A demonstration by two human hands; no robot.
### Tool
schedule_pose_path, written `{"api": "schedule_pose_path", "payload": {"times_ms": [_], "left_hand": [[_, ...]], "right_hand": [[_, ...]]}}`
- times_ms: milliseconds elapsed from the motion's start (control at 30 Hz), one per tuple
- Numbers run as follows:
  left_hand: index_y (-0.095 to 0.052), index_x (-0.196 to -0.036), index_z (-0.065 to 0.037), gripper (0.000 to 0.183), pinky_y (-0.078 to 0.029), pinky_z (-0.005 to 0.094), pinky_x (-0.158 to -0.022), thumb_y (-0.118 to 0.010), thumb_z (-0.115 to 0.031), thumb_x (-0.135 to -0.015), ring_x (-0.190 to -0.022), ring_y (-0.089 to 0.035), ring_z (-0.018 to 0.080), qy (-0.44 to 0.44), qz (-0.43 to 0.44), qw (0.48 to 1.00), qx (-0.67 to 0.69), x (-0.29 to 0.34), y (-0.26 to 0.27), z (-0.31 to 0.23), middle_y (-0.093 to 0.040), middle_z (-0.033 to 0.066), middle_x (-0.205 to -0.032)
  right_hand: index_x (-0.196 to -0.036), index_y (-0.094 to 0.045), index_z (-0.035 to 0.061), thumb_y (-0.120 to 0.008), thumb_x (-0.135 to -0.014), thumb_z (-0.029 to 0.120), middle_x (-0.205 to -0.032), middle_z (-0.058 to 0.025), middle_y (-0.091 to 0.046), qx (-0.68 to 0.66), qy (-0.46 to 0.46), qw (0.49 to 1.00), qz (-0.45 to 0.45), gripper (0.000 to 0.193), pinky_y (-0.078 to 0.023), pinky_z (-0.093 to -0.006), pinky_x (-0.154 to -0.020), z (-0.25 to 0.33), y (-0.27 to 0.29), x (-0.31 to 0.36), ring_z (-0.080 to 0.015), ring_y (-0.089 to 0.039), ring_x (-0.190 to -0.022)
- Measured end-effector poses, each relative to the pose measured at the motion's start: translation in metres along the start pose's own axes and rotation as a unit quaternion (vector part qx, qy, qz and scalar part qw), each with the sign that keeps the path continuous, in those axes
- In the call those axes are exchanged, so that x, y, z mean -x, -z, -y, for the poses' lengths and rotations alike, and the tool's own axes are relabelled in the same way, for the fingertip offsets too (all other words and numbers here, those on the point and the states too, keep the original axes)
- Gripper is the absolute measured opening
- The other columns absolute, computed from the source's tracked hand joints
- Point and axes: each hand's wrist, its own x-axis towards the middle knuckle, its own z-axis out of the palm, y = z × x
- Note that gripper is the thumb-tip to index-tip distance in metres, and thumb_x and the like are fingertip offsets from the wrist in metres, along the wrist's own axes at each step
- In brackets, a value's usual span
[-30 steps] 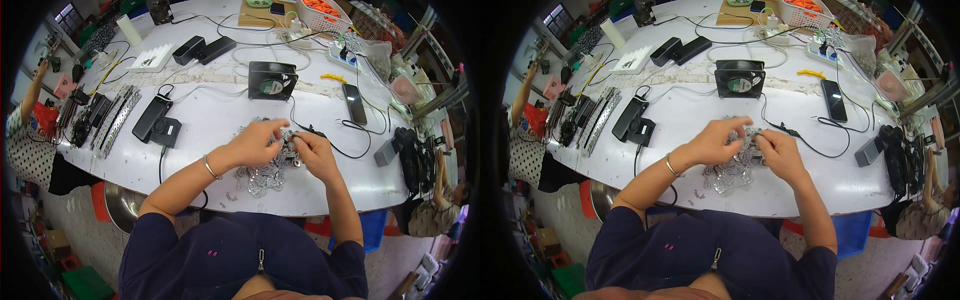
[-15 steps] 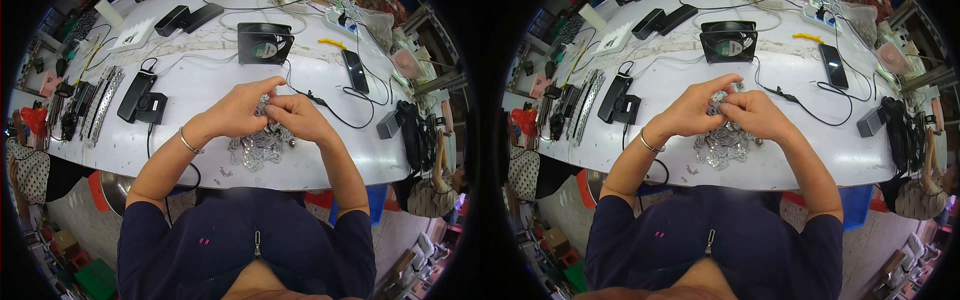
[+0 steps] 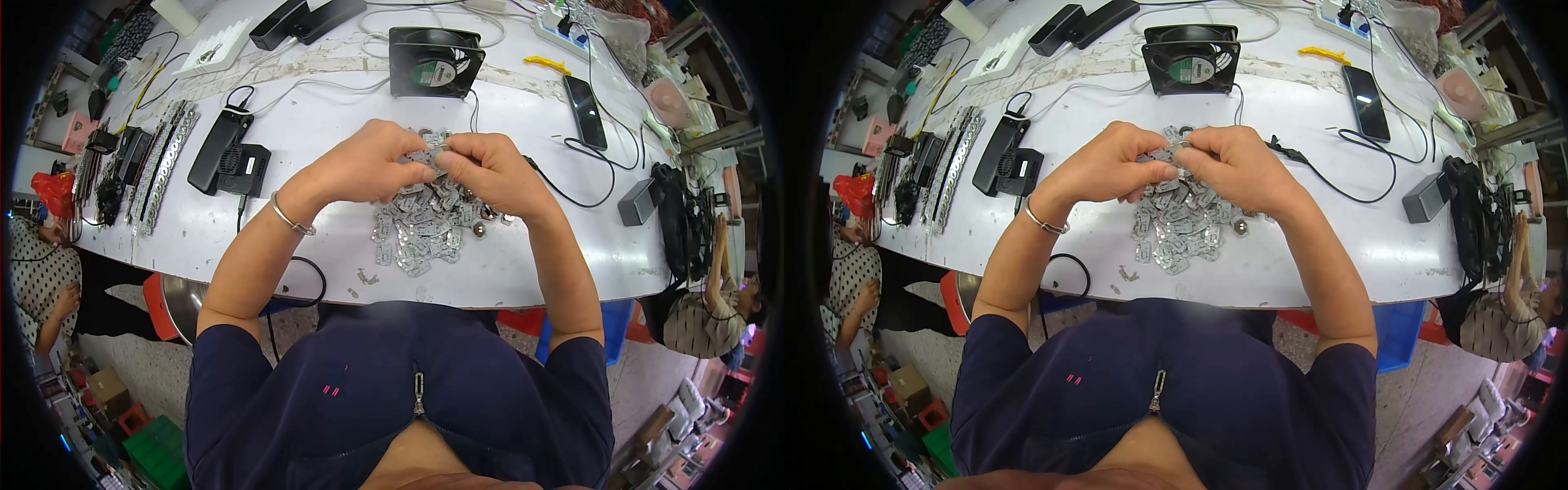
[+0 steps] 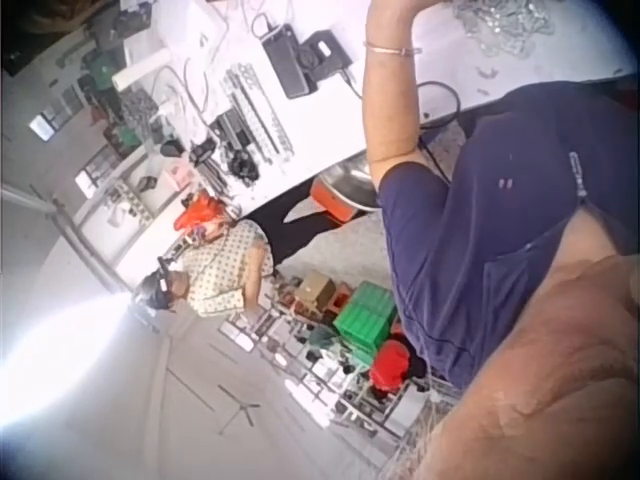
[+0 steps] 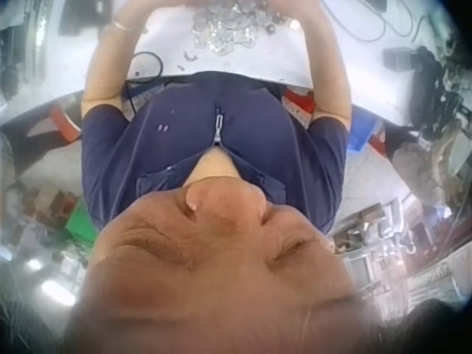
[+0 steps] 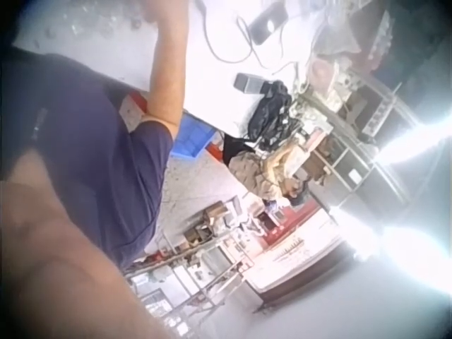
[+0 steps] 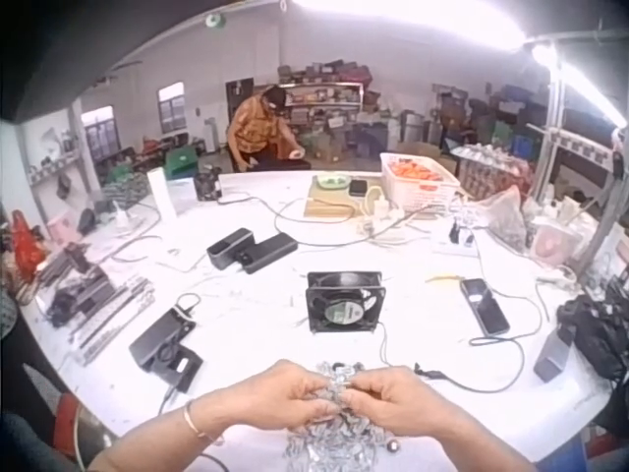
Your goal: The person assembles small metal parts and components into plastic housings by hand on a workbench.
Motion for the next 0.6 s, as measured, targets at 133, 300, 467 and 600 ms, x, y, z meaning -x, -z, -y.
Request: {"api": "schedule_pose_path", "payload": {"times_ms": [133, 300, 467, 600], "left_hand": [[-0.063, -0.076, 0.002, 0.022, -0.043, 0.0245, -0.041, -0.066, -0.018, -0.085, -0.046, -0.056, 0.0098, 0.012, 0.013, 0.998, 0.062, -0.003, 0.0, 0.006, -0.056, 0.0035, -0.055], [-0.062, -0.072, 0.0, 0.028, -0.042, 0.0236, -0.041, -0.065, -0.023, -0.088, -0.045, -0.052, 0.0074, -0.007, 0.006, 0.998, 0.069, -0.007, 0.008, 0.0, -0.058, 0.0019, -0.059], [-0.063, -0.076, -0.002, 0.026, -0.038, 0.0206, -0.039, -0.064, -0.024, -0.09, -0.044, -0.05, 0.0053, -0.005, 0.03, 0.994, 0.106, -0.011, 0.007, 0.01, -0.059, 0.0009, -0.061], [-0.064, -0.081, -0.002, 0.027, -0.037, 0.0189, -0.038, -0.063, -0.027, -0.092, -0.043, -0.049, 0.0044, 0.019, 0.089, 0.982, 0.163, -0.01, 0.011, 0.004, -0.059, 0.0011, -0.062]], "right_hand": [[-0.075, -0.059, -0.0018, -0.06, -0.088, 0.02, -0.06, -0.003, -0.053, 0.056, 0.023, 0.998, -0.02, 0.026, -0.037, -0.0266, -0.05, -0.003, 0.001, -0.002, -0.0077, -0.044, -0.056], [-0.073, -0.059, -0.0016, -0.06, -0.089, 0.02, -0.059, -0.0013, -0.053, 0.0, 0.008, 0.999, -0.033, 0.027, -0.037, -0.0259, -0.05, -0.001, 0.007, -0.005, -0.0067, -0.044, -0.055], [-0.068, -0.056, 0.0, -0.06, -0.089, 0.021, -0.058, 0.0018, -0.05, -0.013, 0.006, 0.999, -0.03, 0.029, -0.036, -0.0241, -0.049, -0.008, 0.006, -0.007, -0.0049, -0.043, -0.056], [-0.067, -0.056, 0.0029, -0.06, -0.089, 0.019, -0.058, 0.0031, -0.049, -0.06, -0.021, 0.998, -0.008, 0.028, -0.034, -0.0231, -0.047, -0.001, 0.012, -0.004, -0.0036, -0.042, -0.053]]}}
